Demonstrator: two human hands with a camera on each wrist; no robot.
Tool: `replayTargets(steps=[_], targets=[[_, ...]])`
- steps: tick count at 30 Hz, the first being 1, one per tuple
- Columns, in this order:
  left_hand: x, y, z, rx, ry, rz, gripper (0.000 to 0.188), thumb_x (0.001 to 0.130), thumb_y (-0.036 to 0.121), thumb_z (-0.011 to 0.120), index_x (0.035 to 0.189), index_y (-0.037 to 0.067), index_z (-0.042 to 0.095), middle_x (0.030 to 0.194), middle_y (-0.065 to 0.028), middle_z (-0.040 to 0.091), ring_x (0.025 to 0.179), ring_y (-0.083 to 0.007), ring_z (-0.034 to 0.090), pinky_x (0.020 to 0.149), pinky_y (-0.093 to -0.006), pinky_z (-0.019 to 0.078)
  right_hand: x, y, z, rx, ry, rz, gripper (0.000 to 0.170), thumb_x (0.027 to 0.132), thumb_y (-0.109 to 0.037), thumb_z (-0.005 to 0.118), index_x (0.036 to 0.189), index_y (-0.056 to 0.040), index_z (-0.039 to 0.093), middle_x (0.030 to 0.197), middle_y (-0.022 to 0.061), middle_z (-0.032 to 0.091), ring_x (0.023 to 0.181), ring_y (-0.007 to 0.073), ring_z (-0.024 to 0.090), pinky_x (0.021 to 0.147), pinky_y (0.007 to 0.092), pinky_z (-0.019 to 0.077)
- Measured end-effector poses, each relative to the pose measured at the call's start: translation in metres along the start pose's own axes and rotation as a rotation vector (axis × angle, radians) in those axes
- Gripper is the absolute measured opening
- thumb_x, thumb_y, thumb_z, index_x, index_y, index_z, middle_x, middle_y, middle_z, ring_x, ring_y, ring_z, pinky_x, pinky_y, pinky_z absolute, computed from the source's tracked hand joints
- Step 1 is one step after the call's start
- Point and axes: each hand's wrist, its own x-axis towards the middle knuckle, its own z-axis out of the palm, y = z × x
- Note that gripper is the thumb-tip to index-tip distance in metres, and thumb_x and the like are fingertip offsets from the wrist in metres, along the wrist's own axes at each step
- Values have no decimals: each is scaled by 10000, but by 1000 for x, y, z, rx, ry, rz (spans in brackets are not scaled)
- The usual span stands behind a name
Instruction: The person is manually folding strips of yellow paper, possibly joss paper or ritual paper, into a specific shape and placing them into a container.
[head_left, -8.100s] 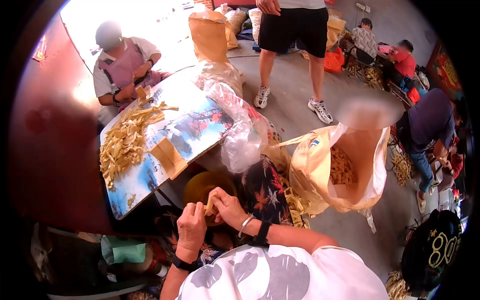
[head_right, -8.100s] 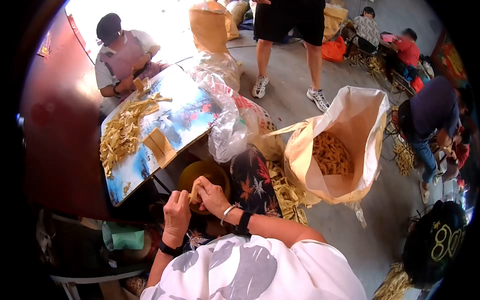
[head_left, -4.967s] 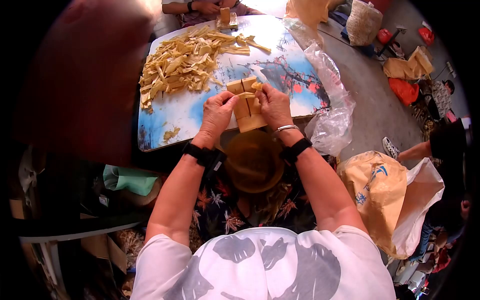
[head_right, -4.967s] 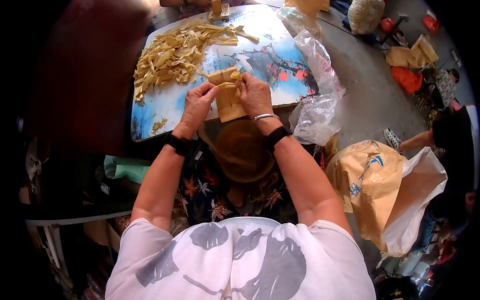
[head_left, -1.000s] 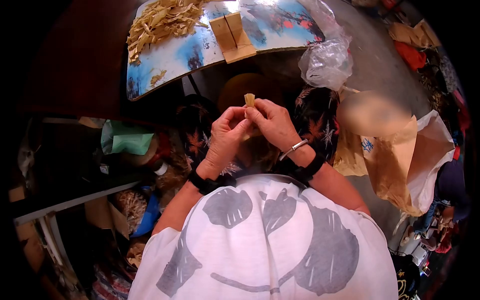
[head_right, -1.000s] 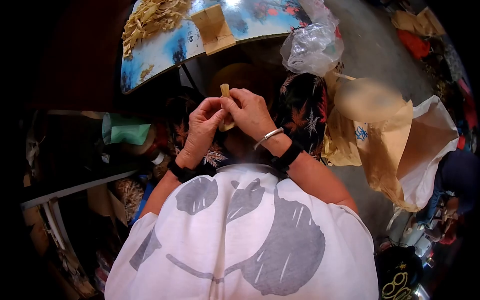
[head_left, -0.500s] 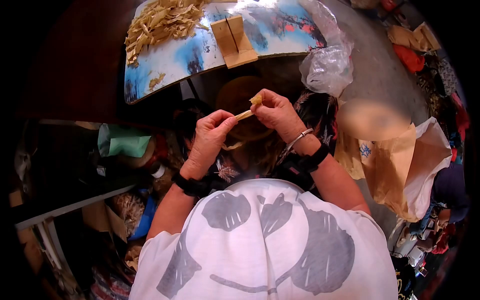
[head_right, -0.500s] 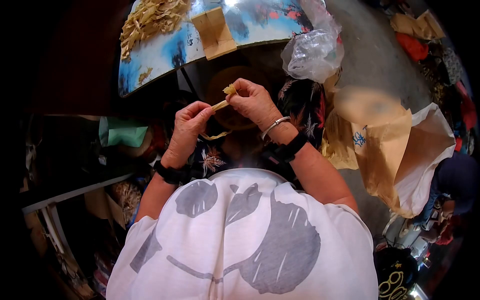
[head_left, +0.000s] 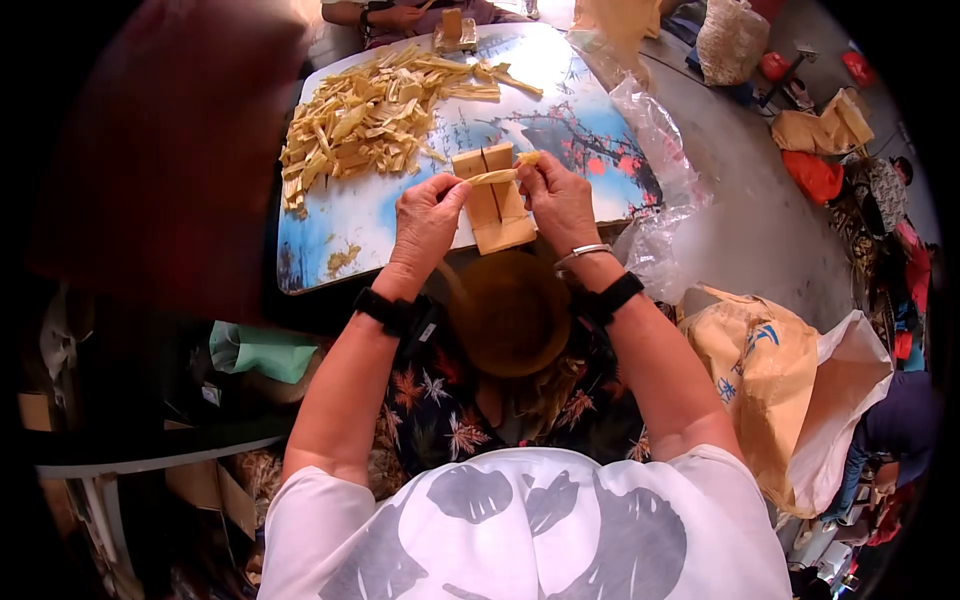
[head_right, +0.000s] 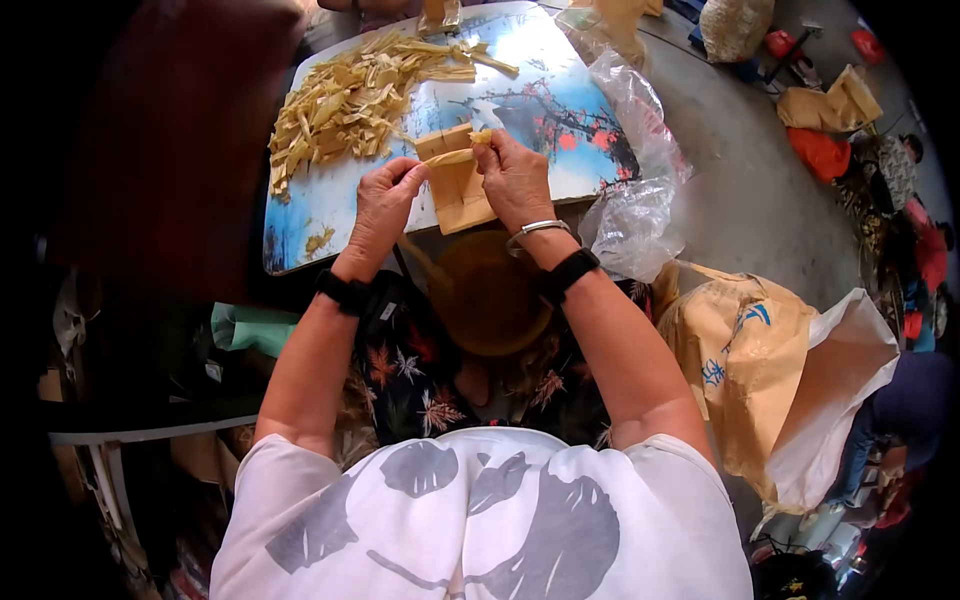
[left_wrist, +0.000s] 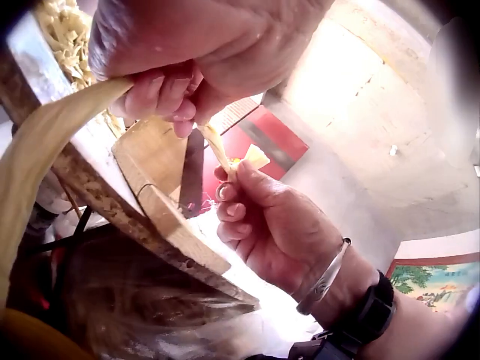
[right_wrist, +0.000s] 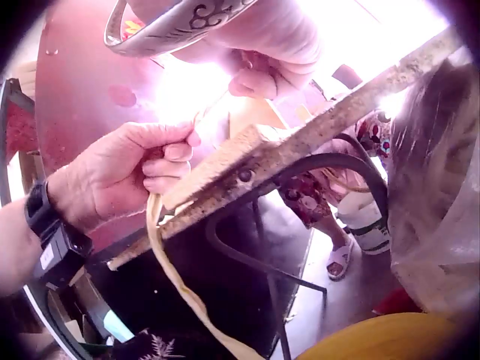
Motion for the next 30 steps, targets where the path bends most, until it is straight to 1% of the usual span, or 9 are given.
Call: replayTargets(steps=[3,8,10,14,19,23,26,27,30], targets=[[12,-13,7,-5,30,-21,174,926,167,650,896,3,699,689,32,573,648,-54,500,593,-226,414,10,16,11,-163,49,-126,153,940,-198,585,953,-49,618,876,177,661,848,389,634,706,455,503],[12,-27,10,-75,154,-149,220,943,174,614,834,-3,685,665,41,535,622,-50,455,569,-232,384,2,28,12,-478,-29,-164,136,914,-208,591,951,-78,608,917,137,670,857,378,641,720,470,524],[10,-33,0,-145,128,-176,217,931,191,624,882,-5,700,692,16,594,628,-78,522,587,-239,425,-1,22,0,-478,-60,-120,131,913,-207,590,947,-81,609,910,128,673,858,377,643,724,474,526],[-20,-20,-14,-672,-33,-306,208,973,201,578,985,19,679,789,-7,630,673,-79,553,614,-222,439,-27,12,-20,-168,-132,-58,177,892,-198,649,980,-48,616,793,177,672,758,378,658,690,440,526],[-82,20,10,-647,15,-179,116,953,51,598,1057,19,639,919,-39,675,815,-98,605,780,-236,498,-75,-27,-39,-122,-162,29,314,846,-303,746,969,-39,631,649,113,619,609,265,645,593,354,504],[-117,30,30,-569,-81,-115,91,926,46,643,1014,23,633,892,-12,659,814,-74,584,762,-228,490,-108,-28,-19,-132,-189,-143,244,885,-261,692,996,-45,669,880,154,631,788,289,650,679,365,509],[-138,2,34,-337,34,-152,87,931,71,654,1003,28,633,867,0,643,805,-70,577,763,-222,489,-124,-23,-16,24,-92,-123,179,912,-185,654,1024,-47,670,895,158,616,800,305,641,690,363,515],[-147,-5,32,-326,43,-241,208,959,226,645,992,22,633,856,-26,643,802,-113,606,775,-252,511,-129,-23,-15,45,-71,-132,152,917,-147,639,1032,-56,677,873,145,639,770,304,653,669,359,519],[-176,-18,25,-787,-155,-873,344,985,363,576,1005,26,639,922,-84,674,864,-201,648,849,-320,520,-149,-29,-19,79,-146,-42,128,914,-149,641,993,-55,675,840,138,659,730,309,665,627,361,517]])
